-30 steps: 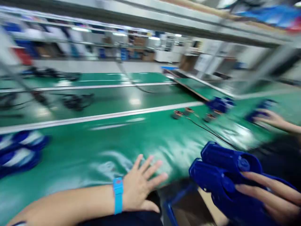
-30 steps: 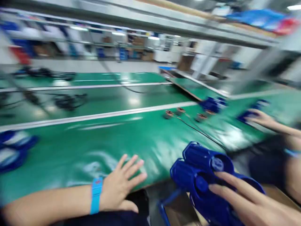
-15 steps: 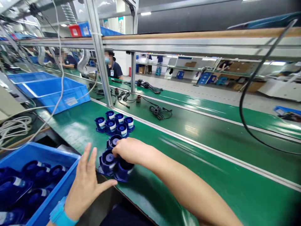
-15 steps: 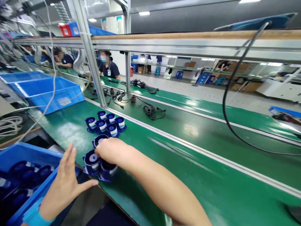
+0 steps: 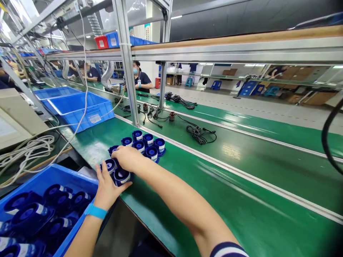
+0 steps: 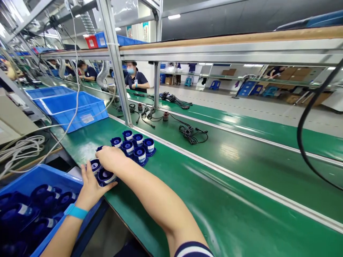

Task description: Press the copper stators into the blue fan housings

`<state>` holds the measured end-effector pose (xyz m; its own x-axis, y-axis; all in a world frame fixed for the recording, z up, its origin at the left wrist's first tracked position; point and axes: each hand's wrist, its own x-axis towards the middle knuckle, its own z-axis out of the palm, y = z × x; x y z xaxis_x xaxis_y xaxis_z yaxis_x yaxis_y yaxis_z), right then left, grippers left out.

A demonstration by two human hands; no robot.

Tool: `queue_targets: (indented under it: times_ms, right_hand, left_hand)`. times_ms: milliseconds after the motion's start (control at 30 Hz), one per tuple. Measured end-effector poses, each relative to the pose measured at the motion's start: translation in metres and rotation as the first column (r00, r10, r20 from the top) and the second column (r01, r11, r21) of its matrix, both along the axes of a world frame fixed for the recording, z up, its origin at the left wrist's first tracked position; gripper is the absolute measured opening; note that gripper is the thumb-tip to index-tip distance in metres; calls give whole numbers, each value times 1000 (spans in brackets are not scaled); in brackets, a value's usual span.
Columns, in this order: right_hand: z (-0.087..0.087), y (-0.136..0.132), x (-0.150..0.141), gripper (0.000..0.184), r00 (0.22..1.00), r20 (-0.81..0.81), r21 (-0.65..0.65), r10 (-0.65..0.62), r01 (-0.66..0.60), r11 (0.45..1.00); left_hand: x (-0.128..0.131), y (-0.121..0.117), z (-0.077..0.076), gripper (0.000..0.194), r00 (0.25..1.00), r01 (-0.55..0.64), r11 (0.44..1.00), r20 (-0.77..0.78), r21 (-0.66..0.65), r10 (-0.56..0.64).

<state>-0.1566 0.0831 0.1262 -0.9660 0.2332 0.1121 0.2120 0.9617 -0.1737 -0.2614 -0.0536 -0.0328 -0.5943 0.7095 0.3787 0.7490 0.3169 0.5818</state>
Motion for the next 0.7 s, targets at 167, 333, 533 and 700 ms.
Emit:
queue_targets:
  times_ms: [167, 333, 533, 700]
  right_hand:
    - [-40, 3, 63, 23, 973, -158, -149, -167, 143, 978]
    - [-113, -8, 82, 61, 988, 32, -210, -150, 154, 966]
    - [-141, 7, 47, 87, 977, 17, -303, -212, 207, 930]
    - [-147, 1, 58, 78, 980, -37, -272, -194, 177, 946]
  left_hand:
    - [1, 4, 7, 148, 999, -11, 997, 33, -75, 13]
    - [-10, 19, 15, 148, 997, 0, 992, 75, -125, 9]
    - [-32, 45, 28, 142, 997, 23, 987, 71, -158, -12]
    - [-29, 48, 52, 138, 1000, -15, 991, -18, -129, 13]
